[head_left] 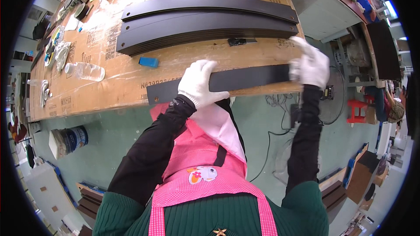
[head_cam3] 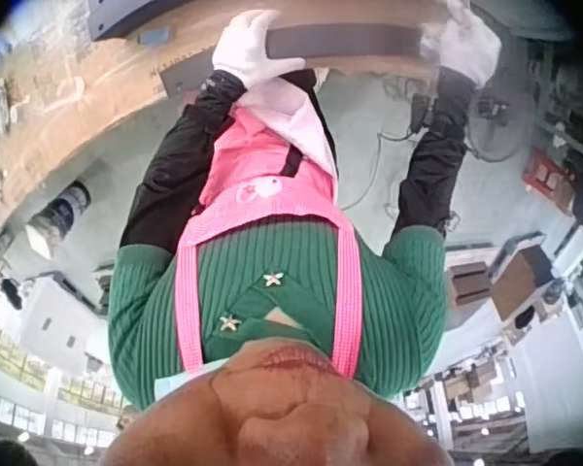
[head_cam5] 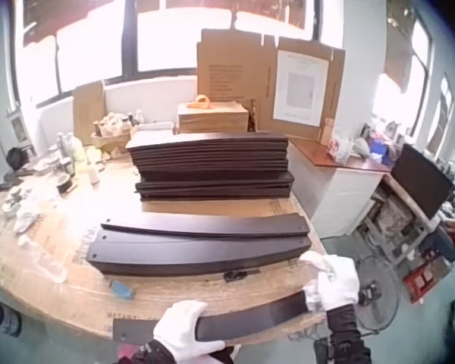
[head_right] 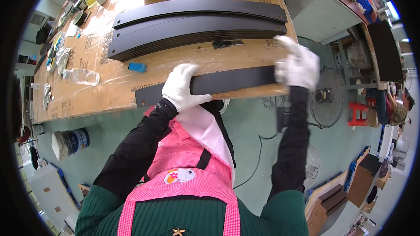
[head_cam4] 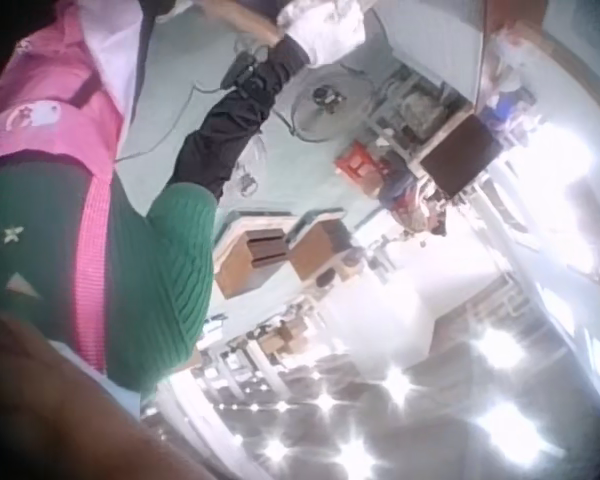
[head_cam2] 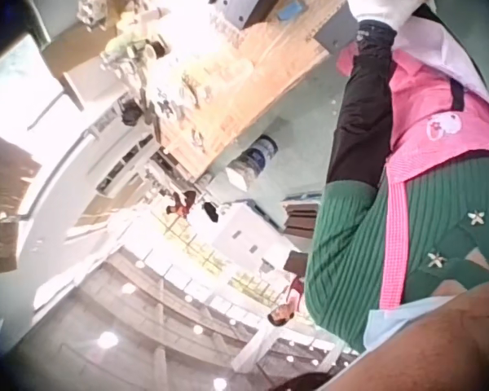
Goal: Cleaning long black metal strips using a cloth and liquid solvent on a workbench.
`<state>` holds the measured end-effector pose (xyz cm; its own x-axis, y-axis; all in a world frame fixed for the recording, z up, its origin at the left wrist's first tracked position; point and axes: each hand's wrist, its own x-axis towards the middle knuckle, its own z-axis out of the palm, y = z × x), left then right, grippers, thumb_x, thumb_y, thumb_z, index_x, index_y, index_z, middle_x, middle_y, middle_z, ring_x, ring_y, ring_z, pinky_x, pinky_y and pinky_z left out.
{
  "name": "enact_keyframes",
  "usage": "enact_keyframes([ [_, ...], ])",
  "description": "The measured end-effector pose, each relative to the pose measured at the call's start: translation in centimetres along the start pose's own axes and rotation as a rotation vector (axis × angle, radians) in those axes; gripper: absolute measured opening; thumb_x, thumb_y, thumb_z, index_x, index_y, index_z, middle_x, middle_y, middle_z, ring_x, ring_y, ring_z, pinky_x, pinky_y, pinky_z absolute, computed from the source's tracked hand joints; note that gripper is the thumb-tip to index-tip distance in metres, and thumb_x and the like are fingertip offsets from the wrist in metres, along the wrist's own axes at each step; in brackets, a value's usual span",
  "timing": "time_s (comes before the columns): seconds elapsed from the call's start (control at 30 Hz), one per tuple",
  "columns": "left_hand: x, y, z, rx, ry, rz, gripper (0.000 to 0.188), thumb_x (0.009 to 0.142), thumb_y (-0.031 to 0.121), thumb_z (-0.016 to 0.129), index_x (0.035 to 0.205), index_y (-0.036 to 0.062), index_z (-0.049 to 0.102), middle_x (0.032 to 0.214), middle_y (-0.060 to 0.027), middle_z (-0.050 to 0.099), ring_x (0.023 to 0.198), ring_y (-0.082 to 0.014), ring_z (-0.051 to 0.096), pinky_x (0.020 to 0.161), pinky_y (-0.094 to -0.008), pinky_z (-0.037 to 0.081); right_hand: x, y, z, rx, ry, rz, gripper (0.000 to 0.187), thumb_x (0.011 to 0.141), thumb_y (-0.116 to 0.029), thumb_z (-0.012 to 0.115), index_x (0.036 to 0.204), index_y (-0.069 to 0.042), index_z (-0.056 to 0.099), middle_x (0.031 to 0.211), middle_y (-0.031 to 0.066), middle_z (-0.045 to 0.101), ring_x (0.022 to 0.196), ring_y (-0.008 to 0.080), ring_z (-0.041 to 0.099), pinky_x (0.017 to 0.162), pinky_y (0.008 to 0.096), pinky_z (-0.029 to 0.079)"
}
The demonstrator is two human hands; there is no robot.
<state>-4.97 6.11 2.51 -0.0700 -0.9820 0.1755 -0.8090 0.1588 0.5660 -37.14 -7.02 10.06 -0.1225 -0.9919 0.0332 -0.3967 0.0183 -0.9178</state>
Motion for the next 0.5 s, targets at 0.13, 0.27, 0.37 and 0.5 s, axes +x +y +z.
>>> enact_keyframes([
  [0.13,-0.1,0.4,0.5,-0.200,0.296,0.267,0.114,0.054,0.039,0.101,0.150,0.0049,0.049,0.154,-0.0250,0.046,0.142,-0.0474,0.047,0.116,-0.0568,0.044,-6.0,1.6,11.9,-0.637,0.009,-0.540,0.027,0.090,-0.029,0.072,0.115,-0.024,0.076,0.116,0.0076,0.071,0.109,0.0312,0.068,0.091,0.0480,0.058],
  [0.27,0.5,-0.1,0.8,-0.300,0.455,0.382,0.106,0.053,0.034,0.100,0.145,0.0088,0.054,0.149,-0.0259,0.052,0.140,-0.0486,0.050,0.117,-0.0595,0.043,-9.7,2.0,20.1,-0.503,-0.418,-0.635,0.042,0.100,-0.031,0.061,0.136,-0.012,0.071,0.135,0.0160,0.070,0.125,0.0398,0.066,0.104,0.0452,0.055],
  [0.37,0.8,0.2,-1.2,-0.192,0.146,0.105,0.083,0.072,0.029,0.091,0.145,0.0071,0.057,0.138,-0.0200,0.064,0.132,-0.0405,0.060,0.114,-0.0547,0.046,-4.9,1.1,17.0,0.232,-0.501,-0.232,0.040,0.102,-0.029,0.058,0.136,-0.011,0.069,0.131,0.0206,0.073,0.121,0.0395,0.069,0.103,0.0460,0.055],
  [0.5,0.6,-0.3,-0.5,-0.062,0.228,0.208,0.052,0.077,0.029,0.083,0.127,0.0136,0.074,0.123,-0.0114,0.069,0.119,-0.0368,0.063,0.106,-0.0504,0.048,0.2,-1.5,13.3,-1.040,-0.367,-0.391,0.030,0.105,-0.021,0.052,0.122,-0.007,0.073,0.107,0.0179,0.080,0.105,0.0372,0.077,0.089,0.0481,0.061],
])
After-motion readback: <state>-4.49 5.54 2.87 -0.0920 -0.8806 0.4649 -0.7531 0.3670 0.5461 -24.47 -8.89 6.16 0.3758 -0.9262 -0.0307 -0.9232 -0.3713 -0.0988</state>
